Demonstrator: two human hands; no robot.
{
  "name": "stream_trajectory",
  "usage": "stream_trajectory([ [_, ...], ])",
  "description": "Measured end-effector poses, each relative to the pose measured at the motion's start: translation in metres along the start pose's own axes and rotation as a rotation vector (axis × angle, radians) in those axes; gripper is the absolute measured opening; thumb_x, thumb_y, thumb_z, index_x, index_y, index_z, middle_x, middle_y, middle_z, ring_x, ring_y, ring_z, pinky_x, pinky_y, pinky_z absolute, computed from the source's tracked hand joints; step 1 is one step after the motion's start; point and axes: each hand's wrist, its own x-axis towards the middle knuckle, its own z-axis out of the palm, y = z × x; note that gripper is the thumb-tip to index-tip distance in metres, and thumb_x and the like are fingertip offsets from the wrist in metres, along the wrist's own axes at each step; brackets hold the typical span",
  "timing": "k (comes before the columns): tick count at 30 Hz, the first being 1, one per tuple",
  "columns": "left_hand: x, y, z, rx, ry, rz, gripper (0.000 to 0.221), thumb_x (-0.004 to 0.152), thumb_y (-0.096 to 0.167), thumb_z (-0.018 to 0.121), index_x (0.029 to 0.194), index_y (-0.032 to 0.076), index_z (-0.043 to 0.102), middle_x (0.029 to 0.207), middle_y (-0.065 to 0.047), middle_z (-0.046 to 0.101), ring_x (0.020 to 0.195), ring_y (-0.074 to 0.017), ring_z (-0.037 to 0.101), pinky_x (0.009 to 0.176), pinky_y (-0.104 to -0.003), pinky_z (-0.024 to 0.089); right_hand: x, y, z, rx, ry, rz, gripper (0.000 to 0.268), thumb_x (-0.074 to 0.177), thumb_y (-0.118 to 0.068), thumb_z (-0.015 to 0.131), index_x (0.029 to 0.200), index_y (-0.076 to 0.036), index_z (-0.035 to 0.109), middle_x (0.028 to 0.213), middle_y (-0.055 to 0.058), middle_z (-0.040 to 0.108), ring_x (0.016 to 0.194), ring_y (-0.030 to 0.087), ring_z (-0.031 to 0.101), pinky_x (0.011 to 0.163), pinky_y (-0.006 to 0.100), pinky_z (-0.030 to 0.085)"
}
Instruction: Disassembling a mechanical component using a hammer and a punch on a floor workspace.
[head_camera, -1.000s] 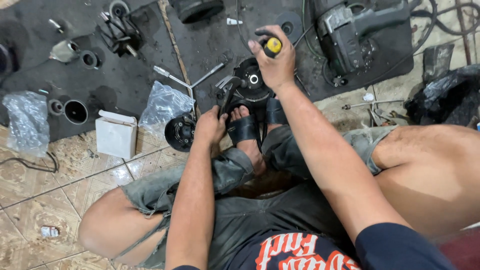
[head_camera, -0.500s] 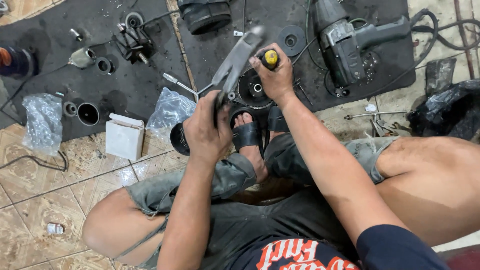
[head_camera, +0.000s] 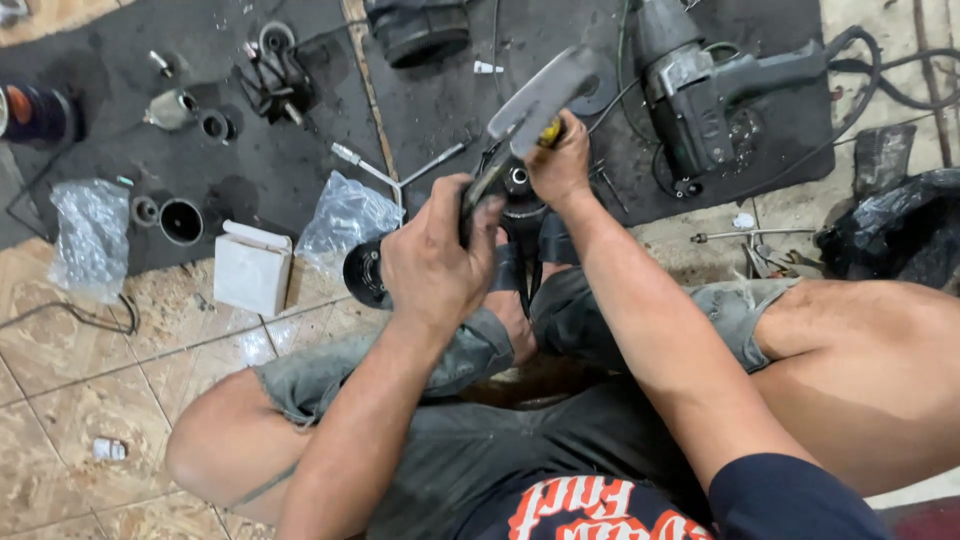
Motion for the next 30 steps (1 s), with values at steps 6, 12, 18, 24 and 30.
stream_trajectory([
  [6,-0.002,-0.013,0.023,-0.109,0.225,0.147,0.029,0.100,0.048,0.047,0.102,0.023,0.061,0.068,0.007,0.057,0.063,-0.0206,0.069,0.062,-0.032,0.058,0.006,-0.014,-0.009,0.110,-0.139,-0.084,0.016,0.090,-0.014,0.079,0.099,-0.010,0.065,0.096,0.005,0.070,0.092,0.017,0.065,0.084,0.030,0.052],
  [12,0.001,-0.004,0.011,0.232,-0.513,-0.064,0.038,0.102,0.051,0.044,0.099,0.015,0.053,0.066,-0.016,0.069,0.067,-0.0478,0.072,0.065,-0.060,0.056,0.010,-0.010,-0.014,-0.091,-0.152,-0.083,0.014,0.085,-0.025,0.082,0.091,-0.020,0.071,0.084,0.000,0.072,0.082,0.019,0.068,0.078,0.032,0.053],
  [18,0.011,0.030,-0.013,-0.016,-0.115,0.003,0.034,0.102,0.045,0.047,0.096,0.012,0.051,0.067,-0.022,0.063,0.066,-0.0519,0.067,0.061,-0.064,0.051,0.005,0.005,0.000,-0.202,-0.023,-0.150,0.031,0.078,-0.009,0.074,0.100,0.010,0.064,0.092,0.035,0.069,0.093,0.053,0.068,0.090,0.058,0.055],
  [24,0.007,0.003,0.013,0.181,-0.424,-0.168,0.037,0.100,0.049,0.044,0.103,0.012,0.051,0.073,-0.022,0.070,0.077,-0.0524,0.072,0.072,-0.062,0.056,0.006,-0.003,-0.005,-0.008,-0.076,-0.069,0.015,0.071,-0.006,0.079,0.085,-0.007,0.074,0.078,0.012,0.073,0.079,0.029,0.074,0.069,0.038,0.058],
  [30,0.033,0.031,-0.018,0.156,-0.490,-0.306,0.049,0.102,0.061,0.036,0.098,0.014,0.051,0.073,-0.024,0.070,0.082,-0.0536,0.072,0.077,-0.063,0.055,0.016,0.003,0.000,-0.083,-0.165,0.001,0.015,0.077,-0.011,0.079,0.089,-0.017,0.072,0.085,0.005,0.071,0.083,0.021,0.067,0.079,0.038,0.052],
])
